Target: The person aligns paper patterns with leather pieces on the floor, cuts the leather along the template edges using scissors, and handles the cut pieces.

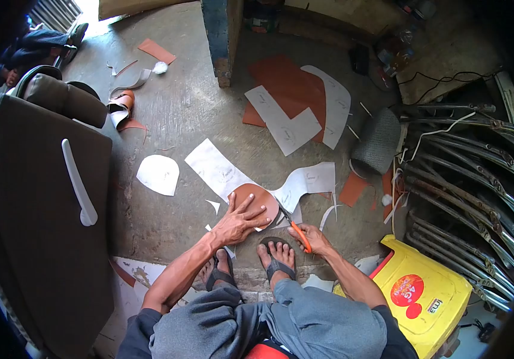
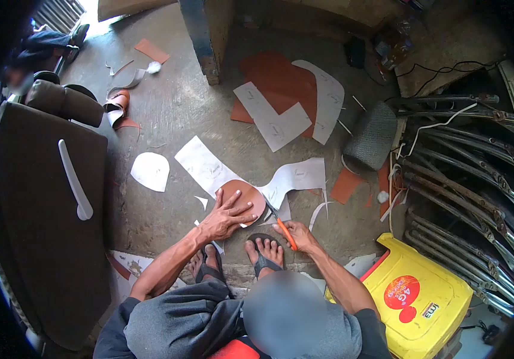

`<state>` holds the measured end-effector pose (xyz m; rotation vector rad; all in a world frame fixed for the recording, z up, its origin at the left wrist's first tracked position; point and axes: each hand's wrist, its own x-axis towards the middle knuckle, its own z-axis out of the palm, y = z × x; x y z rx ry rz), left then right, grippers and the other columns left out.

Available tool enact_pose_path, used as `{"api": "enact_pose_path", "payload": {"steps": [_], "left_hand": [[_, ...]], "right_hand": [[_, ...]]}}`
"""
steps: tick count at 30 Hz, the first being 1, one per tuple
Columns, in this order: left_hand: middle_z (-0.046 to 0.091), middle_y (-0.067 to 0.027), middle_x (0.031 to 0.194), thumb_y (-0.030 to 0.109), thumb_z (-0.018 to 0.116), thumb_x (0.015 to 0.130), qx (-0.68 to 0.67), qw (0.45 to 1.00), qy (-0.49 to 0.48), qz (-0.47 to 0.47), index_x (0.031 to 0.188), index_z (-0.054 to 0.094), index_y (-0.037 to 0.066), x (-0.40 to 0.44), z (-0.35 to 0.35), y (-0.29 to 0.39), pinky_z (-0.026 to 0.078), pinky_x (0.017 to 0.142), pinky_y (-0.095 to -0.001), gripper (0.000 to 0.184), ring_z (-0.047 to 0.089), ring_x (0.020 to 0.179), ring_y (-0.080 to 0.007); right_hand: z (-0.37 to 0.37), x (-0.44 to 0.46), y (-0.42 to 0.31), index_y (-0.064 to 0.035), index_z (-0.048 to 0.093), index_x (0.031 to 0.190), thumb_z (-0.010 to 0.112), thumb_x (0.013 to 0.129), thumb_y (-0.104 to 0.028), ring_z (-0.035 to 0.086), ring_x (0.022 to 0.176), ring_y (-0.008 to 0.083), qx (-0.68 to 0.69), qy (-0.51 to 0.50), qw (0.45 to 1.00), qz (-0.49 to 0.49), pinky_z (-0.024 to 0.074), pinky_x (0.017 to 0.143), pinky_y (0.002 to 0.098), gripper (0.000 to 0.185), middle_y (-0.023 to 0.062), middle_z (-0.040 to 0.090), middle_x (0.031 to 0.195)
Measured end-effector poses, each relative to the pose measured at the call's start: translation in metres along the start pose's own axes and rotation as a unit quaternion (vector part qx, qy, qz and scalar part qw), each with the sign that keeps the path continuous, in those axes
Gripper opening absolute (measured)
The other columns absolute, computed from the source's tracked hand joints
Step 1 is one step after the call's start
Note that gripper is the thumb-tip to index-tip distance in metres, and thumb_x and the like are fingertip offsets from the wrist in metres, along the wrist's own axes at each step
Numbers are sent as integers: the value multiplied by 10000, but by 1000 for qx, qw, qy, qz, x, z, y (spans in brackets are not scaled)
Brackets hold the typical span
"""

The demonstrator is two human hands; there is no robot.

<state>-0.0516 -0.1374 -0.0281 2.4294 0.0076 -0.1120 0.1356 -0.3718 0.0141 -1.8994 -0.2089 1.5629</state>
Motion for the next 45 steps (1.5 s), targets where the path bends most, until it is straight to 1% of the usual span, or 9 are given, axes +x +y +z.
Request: {"api": "enact_pose_path", "payload": {"steps": [4,7,12,18,25,28,34,39,45], "left_hand": [[439,39,1546,275,591,950,7,1000,-16,19,1408,535,410,-1,0,-3,-49,1162,-714,481,200,1506,-382],[418,35,1560,283,588,953,12,999,-24,30,1414,524,422,-4,0,-7,-46,1163,-713,486,192,1509,-380],[402,29,1569,280,589,952,1,998,-41,46,1430,500,432,-5,-4,-9,-38,1159,-721,509,178,1513,-379],[366,31,1588,308,586,952,45,994,-52,80,1430,494,441,-7,-9,-16,-26,1152,-736,505,177,1512,-378],[341,30,1602,225,667,853,51,992,-69,92,1434,474,473,-10,-7,-20,-11,1155,-744,660,177,1516,-363],[326,33,1608,208,693,821,73,989,-86,94,1433,469,484,-10,-10,-21,4,1158,-745,708,178,1518,-355],[313,32,1613,180,702,805,71,987,-96,111,1441,444,503,-10,-10,-26,27,1162,-745,758,193,1514,-349],[323,48,1608,146,685,816,39,988,-91,119,1431,438,531,-10,-11,-27,16,1169,-736,767,186,1517,-346],[316,31,1610,202,662,839,51,983,-104,143,1456,408,515,-11,-19,-32,45,1163,-743,737,203,1512,-344]], "right_hand": [[-6,2,-8,-33,629,965,702,917,-479,540,549,69,-46,-21,998,23,441,484,223,455,-13,553,675],[-6,8,-7,4,650,990,727,885,-512,525,497,63,-27,-23,999,-17,410,445,212,533,-14,551,633],[-15,19,2,3,657,939,756,839,-550,551,581,132,-123,-11,992,-23,450,518,304,571,32,597,674],[-15,26,-4,-33,681,990,735,876,-502,557,582,135,-197,1,978,-63,442,503,311,486,49,626,705],[-16,31,-6,-74,708,1049,709,919,-446,564,585,139,-214,10,974,-77,432,486,320,394,68,661,741],[-17,31,-13,-37,714,997,718,898,-478,602,655,167,-219,-17,975,-28,479,575,353,453,104,699,808],[-11,30,-28,-18,710,1052,713,882,-523,659,807,220,-248,0,968,-44,521,720,373,532,179,718,899],[-9,28,-34,-13,707,1050,712,880,-530,661,814,224,-256,-4,965,-51,522,722,372,544,184,717,900],[-3,25,-48,-7,704,1049,711,878,-538,662,821,229,-251,-8,967,-39,523,725,371,557,190,714,901]]}}
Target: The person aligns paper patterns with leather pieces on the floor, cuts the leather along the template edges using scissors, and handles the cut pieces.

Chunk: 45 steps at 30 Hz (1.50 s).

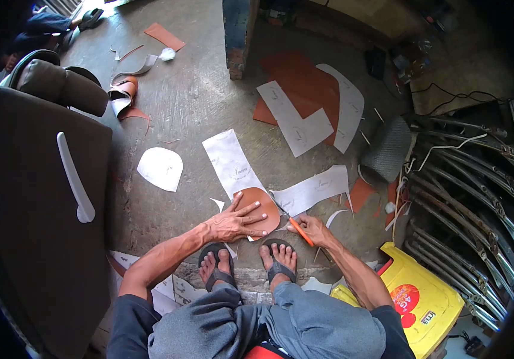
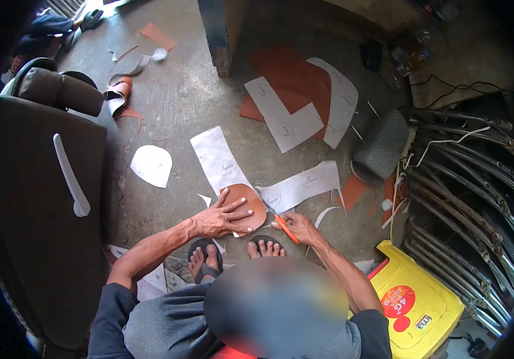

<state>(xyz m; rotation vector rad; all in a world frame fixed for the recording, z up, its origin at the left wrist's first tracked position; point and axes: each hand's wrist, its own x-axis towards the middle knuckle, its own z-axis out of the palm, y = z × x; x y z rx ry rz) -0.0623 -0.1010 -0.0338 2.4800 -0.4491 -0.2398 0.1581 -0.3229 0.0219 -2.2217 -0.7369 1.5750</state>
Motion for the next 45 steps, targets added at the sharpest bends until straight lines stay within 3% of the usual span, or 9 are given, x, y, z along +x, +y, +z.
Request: {"api": "enact_pose_path", "payload": {"steps": [4,9,11,14,23,28,35,37,45], "left_hand": [[308,29,1615,210,640,856,3,1000,-18,9,1458,407,512,0,0,-1,34,1167,-737,713,193,1517,-334],[281,24,1629,233,611,885,3,1000,-16,21,1450,431,496,-3,1,-6,20,1170,-731,649,170,1524,-325],[263,22,1637,244,602,895,31,997,-62,27,1432,465,485,-3,-5,-5,1,1174,-723,605,151,1530,-314],[255,25,1640,251,604,893,-1,999,-32,42,1418,486,480,-5,4,-11,-16,1176,-714,585,139,1534,-301],[264,38,1636,303,545,933,25,997,-53,54,1401,499,485,-6,-5,-12,-9,1180,-710,505,147,1533,-296],[266,41,1635,315,539,932,27,996,-52,66,1391,509,484,-7,0,-16,-4,1179,-714,490,131,1536,-295],[285,38,1628,313,553,915,38,995,-68,69,1384,520,479,-8,-9,-14,-7,1175,-720,499,111,1540,-292],[284,38,1628,309,564,909,36,995,-60,74,1385,517,482,-6,-4,-15,-8,1173,-724,509,106,1540,-294],[288,36,1627,301,565,905,43,992,-63,102,1410,480,499,-9,-6,-23,-3,1162,-742,549,97,1540,-308]], "right_hand": [[-5,-2,-12,-3,702,1048,710,877,-543,663,826,233,2,-5,1000,13,524,726,370,567,194,713,902],[1,5,0,-4,691,1023,702,873,-564,657,803,250,-7,15,999,-42,519,708,379,579,195,700,867],[1,4,0,-6,687,1012,699,876,-563,653,787,250,-18,23,998,-48,516,698,384,573,192,692,845],[-4,4,-15,-11,679,994,698,887,-539,634,740,245,-12,-1,1000,-17,506,667,395,539,180,672,802],[0,21,0,-44,659,995,658,949,-441,621,658,230,-35,10,994,-106,502,599,375,399,140,665,767],[-16,18,-21,-2,667,910,783,800,-560,566,628,168,-35,-25,999,7,467,572,338,581,62,609,684],[-29,36,-15,-7,672,859,798,765,-577,584,638,192,-116,-19,991,-60,479,602,356,591,89,613,678],[-32,44,-19,-21,668,825,827,767,-516,515,578,137,-128,-24,988,-82,418,537,329,524,38,564,624],[-57,55,-33,-12,656,789,807,767,-566,531,581,145,-178,-65,978,-82,412,531,344,575,51,581,623]]}}
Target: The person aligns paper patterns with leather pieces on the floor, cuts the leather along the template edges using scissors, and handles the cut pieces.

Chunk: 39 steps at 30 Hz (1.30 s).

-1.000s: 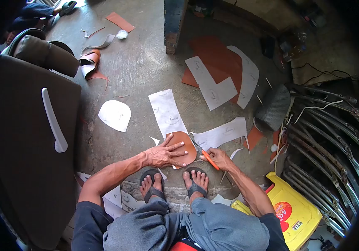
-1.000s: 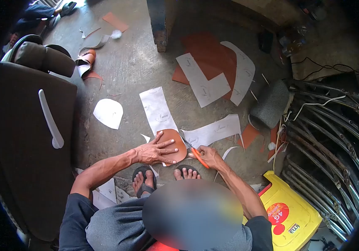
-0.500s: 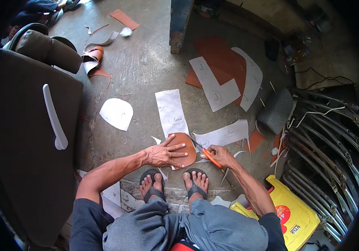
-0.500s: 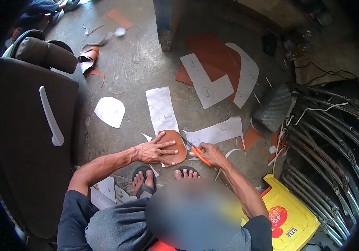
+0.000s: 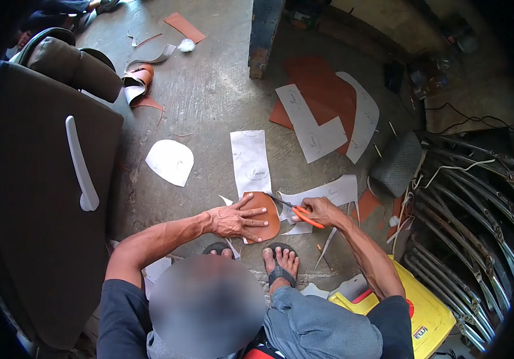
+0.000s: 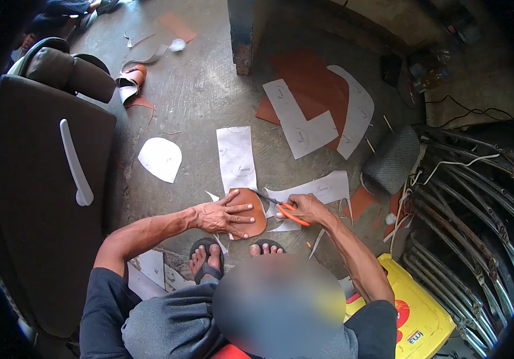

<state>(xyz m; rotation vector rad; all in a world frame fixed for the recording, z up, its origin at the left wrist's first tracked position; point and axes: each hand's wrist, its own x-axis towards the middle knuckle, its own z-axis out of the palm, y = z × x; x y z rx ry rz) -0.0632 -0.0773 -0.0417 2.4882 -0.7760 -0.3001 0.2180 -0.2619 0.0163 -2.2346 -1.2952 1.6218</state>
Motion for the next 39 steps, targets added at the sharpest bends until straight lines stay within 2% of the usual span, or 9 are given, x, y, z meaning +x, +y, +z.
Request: {"api": "enact_pose_path", "payload": {"steps": [9,11,12,13,15,17,20,33,39], "left_hand": [[304,34,1620,380,572,907,32,996,-79,30,1419,498,447,-9,-35,1,-15,1171,-730,521,130,1535,-301],[428,-48,1534,354,658,877,-35,998,-17,-40,1395,568,267,-10,-49,17,122,1176,-687,533,286,1476,-323],[428,-48,1534,354,658,877,-34,998,-15,-43,1395,568,267,-6,-39,23,122,1176,-687,533,286,1476,-323],[482,-104,1424,343,679,864,-54,987,92,-123,1333,591,180,4,-20,30,194,1144,-652,505,373,1385,-338],[537,-160,1313,332,700,852,-70,956,199,-206,1272,614,93,31,4,54,266,1112,-617,492,461,1294,-354],[499,-198,1191,296,753,792,-86,815,412,-399,1203,567,24,73,13,75,317,1040,-561,526,469,1179,-364],[443,-208,1269,278,783,750,-88,738,429,-513,1245,507,23,109,14,84,306,1040,-538,621,407,1246,-391],[486,-185,1293,145,653,767,-41,795,398,-455,1229,532,6,88,39,77,329,1077,-493,497,438,1274,-374],[513,-195,1325,121,632,783,-28,756,431,-492,1266,542,-9,88,38,81,356,1083,-478,508,433,1312,-375]], "right_hand": [[21,-9,5,-7,675,832,805,799,-515,490,577,114,29,0,1000,4,390,527,327,525,5,551,620],[33,-17,6,1,662,816,794,763,-597,557,626,148,83,26,996,28,452,574,339,614,59,585,644],[39,-19,8,-1,673,855,798,788,-551,534,635,131,111,27,993,27,445,575,321,568,35,578,662],[44,-21,8,-1,673,855,798,788,-551,534,635,131,108,26,994,23,445,575,321,568,35,578,662],[55,-24,6,-11,680,866,797,815,-504,503,632,121,180,28,982,43,433,576,312,509,9,571,669],[65,-29,-2,-28,681,876,777,853,-472,501,589,93,223,13,973,60,424,536,278,454,-14,570,667],[77,-47,-18,-65,659,911,715,921,-435,502,484,41,352,16,931,92,386,437,205,375,-39,538,606],[136,-63,-25,-70,620,878,659,965,-424,487,457,45,526,52,841,114,387,407,192,366,-34,542,605],[143,-68,-48,-62,608,892,672,951,-444,496,462,52,537,54,834,115,387,412,195,392,-30,538,611]]}}
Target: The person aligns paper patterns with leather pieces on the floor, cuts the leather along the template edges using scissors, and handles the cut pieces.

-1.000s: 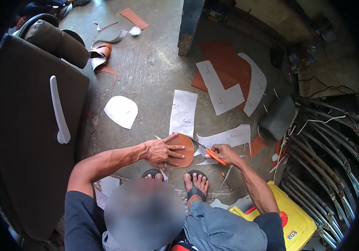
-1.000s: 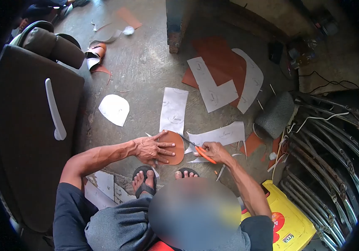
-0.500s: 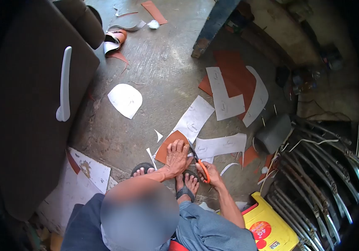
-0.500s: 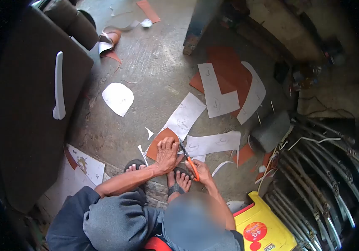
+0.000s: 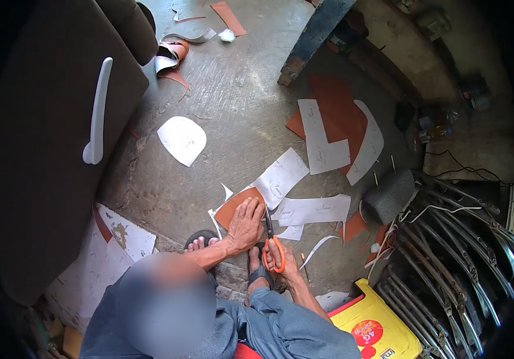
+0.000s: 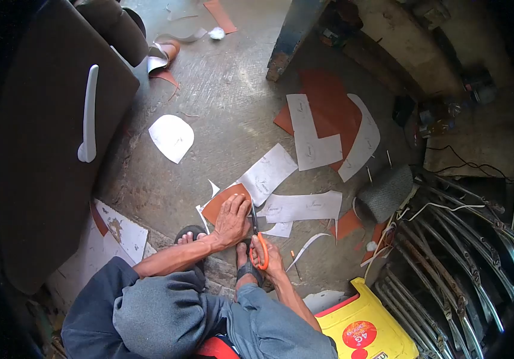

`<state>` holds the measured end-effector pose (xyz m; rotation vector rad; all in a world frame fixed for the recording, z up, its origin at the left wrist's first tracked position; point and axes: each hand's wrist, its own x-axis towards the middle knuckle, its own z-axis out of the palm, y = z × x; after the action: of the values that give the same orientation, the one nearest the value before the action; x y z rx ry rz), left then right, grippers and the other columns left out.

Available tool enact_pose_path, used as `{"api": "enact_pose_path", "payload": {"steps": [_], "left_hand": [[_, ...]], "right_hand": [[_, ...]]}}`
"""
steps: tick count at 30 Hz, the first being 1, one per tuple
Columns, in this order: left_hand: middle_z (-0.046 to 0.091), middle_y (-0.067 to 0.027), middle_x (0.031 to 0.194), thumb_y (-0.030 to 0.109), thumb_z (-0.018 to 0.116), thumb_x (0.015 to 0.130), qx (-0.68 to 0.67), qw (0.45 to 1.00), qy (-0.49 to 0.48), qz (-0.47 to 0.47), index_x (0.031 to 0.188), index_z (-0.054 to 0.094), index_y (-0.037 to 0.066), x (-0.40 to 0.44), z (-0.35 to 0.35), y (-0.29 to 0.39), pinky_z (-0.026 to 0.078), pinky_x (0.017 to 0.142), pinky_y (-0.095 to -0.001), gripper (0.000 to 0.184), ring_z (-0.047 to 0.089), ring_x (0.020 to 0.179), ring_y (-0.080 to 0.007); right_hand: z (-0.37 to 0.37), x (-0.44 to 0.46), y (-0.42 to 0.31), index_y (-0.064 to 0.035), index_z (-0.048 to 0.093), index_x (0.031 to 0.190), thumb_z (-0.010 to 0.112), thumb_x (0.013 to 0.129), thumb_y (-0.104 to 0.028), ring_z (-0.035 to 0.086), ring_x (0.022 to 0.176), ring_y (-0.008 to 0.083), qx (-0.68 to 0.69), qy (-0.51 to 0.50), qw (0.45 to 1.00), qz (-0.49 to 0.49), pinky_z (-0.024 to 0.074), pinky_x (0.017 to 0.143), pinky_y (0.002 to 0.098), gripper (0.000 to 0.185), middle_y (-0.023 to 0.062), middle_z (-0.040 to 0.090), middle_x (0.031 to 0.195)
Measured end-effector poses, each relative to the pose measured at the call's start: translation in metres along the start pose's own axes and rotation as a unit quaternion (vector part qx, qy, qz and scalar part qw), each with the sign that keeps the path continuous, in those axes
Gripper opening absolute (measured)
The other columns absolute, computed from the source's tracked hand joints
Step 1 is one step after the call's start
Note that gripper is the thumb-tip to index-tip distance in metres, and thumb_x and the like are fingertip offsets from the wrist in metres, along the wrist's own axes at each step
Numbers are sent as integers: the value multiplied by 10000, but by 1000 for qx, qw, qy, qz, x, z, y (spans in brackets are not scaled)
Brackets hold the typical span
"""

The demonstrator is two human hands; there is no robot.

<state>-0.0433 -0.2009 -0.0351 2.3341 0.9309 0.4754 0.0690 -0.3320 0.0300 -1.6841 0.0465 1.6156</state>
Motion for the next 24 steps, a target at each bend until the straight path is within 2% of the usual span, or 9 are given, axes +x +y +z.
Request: {"api": "enact_pose_path", "payload": {"steps": [7,12,19,24], "left_hand": [[508,-182,1411,99,619,811,-5,999,10,33,1290,560,-9,-8,4,-17,348,1095,-474,494,439,1344,-360],[512,-167,1430,65,613,828,-23,999,9,34,1312,552,-12,-10,3,-18,322,1112,-466,494,417,1394,-315],[498,-167,1451,43,597,847,-44,998,1,50,1294,561,-4,-13,4,-24,283,1133,-473,452,392,1420,-310],[489,-143,1468,34,591,857,-42,997,-20,55,1281,565,12,-13,-2,-25,147,1197,-536,425,374,1439,-302]], "right_hand": [[6,13,-4,-61,590,880,695,922,-480,521,474,70,-66,30,997,-9,415,427,217,434,-10,568,634],[-4,16,-10,-51,599,895,715,903,-492,531,486,80,-139,53,989,-9,418,429,230,456,-4,577,642],[-19,28,-23,-24,643,912,786,863,-434,487,591,62,-205,36,976,-57,404,517,233,437,-33,573,691],[-36,39,-21,-30,649,847,809,829,-451,457,610,65,-297,43,951,-70,377,537,246,450,-33,534,650]]}}
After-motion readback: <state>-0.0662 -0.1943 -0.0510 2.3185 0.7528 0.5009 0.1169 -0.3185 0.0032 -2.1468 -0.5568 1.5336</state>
